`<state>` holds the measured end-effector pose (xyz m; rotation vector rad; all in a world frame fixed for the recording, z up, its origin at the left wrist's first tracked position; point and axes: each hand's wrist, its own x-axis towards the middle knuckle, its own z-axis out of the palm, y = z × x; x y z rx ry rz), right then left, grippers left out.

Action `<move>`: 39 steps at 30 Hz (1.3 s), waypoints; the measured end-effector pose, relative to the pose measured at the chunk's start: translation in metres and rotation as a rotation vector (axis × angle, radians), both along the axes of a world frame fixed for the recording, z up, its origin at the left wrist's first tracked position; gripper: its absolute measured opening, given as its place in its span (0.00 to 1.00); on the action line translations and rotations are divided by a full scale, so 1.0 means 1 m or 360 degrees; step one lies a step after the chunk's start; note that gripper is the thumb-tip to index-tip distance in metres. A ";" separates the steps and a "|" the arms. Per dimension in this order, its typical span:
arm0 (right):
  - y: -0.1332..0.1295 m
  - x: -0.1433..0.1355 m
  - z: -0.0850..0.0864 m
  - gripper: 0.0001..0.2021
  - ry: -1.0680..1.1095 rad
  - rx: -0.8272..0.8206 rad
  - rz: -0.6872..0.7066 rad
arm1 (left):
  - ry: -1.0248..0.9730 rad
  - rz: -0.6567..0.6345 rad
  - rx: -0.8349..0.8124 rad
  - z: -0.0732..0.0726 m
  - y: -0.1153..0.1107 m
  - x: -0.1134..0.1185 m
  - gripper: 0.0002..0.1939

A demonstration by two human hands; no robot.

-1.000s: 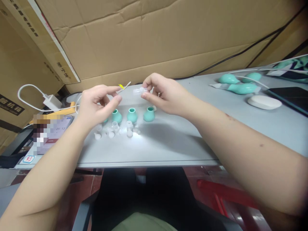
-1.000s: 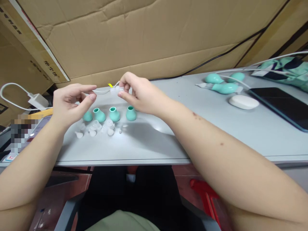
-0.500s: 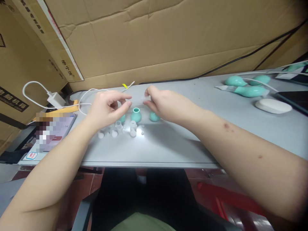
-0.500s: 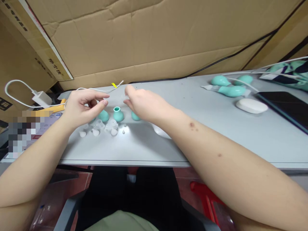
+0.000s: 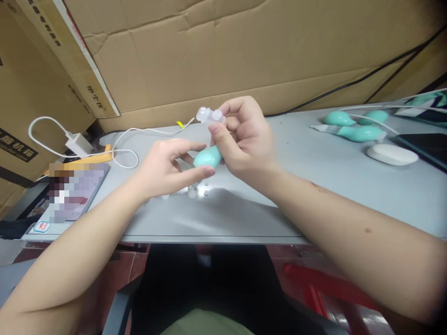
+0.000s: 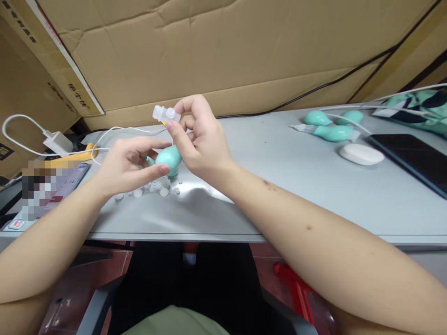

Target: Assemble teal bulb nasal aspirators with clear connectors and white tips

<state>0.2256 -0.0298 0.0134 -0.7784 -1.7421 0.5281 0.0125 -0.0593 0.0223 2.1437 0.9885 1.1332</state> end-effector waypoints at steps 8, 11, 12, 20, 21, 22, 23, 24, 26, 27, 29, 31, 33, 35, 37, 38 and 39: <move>0.001 0.009 0.001 0.27 -0.0067 0.0048 0.0103 | -0.0033 0.0005 -0.0200 0.001 0.003 -0.006 0.13; 0.006 0.021 0.010 0.23 -0.0052 0.0078 0.0203 | -0.0150 0.0212 -0.0060 0.005 0.016 -0.021 0.09; 0.008 0.025 0.012 0.22 -0.0071 0.0060 0.0274 | -0.0204 0.0279 -0.0027 0.006 0.021 -0.027 0.08; 0.017 0.030 0.007 0.11 -0.0308 -0.0178 0.0839 | 0.0046 0.0548 0.0378 0.005 0.037 -0.052 0.12; 0.017 0.029 0.007 0.11 -0.0319 -0.0197 0.0881 | 0.0116 0.0527 0.0444 0.004 0.037 -0.052 0.14; 0.016 0.029 0.006 0.11 -0.0324 -0.0208 0.0908 | 0.0175 0.0488 0.0486 0.004 0.036 -0.051 0.16; 0.016 0.028 0.006 0.11 -0.0320 -0.0212 0.0924 | 0.0215 0.0441 0.0507 0.004 0.035 -0.051 0.17; 0.016 0.028 0.006 0.11 -0.0305 -0.0205 0.0935 | 0.0244 0.0390 0.0513 0.005 0.033 -0.050 0.18; 0.016 0.028 0.006 0.11 -0.0261 -0.0177 0.0929 | 0.0297 0.0275 0.0539 0.007 0.030 -0.049 0.20; 0.017 0.028 0.006 0.12 -0.0239 -0.0165 0.0916 | 0.0331 0.0212 0.0561 0.008 0.029 -0.048 0.20; 0.017 0.028 0.006 0.13 -0.0190 -0.0148 0.0873 | 0.0406 0.0107 0.0594 0.009 0.026 -0.045 0.19; 0.017 0.028 0.006 0.14 -0.0154 -0.0150 0.0807 | 0.0456 0.0059 0.0610 0.010 0.023 -0.041 0.15; 0.015 0.028 0.006 0.14 -0.0133 -0.0155 0.0739 | 0.0451 0.0036 0.0637 0.009 0.022 -0.037 0.11; 0.014 0.027 0.006 0.15 -0.0123 -0.0144 0.0702 | 0.0415 0.0002 0.0686 0.008 0.021 -0.034 0.08; 0.014 0.026 0.006 0.16 -0.0097 -0.0118 0.0694 | 0.0378 -0.0025 0.0746 0.005 0.022 -0.032 0.08; 0.015 0.026 0.006 0.17 -0.0077 -0.0104 0.0697 | 0.0369 -0.0033 0.0771 0.004 0.023 -0.031 0.09; 0.015 0.025 0.005 0.18 -0.0056 -0.0097 0.0701 | 0.0366 -0.0041 0.0792 0.003 0.024 -0.031 0.09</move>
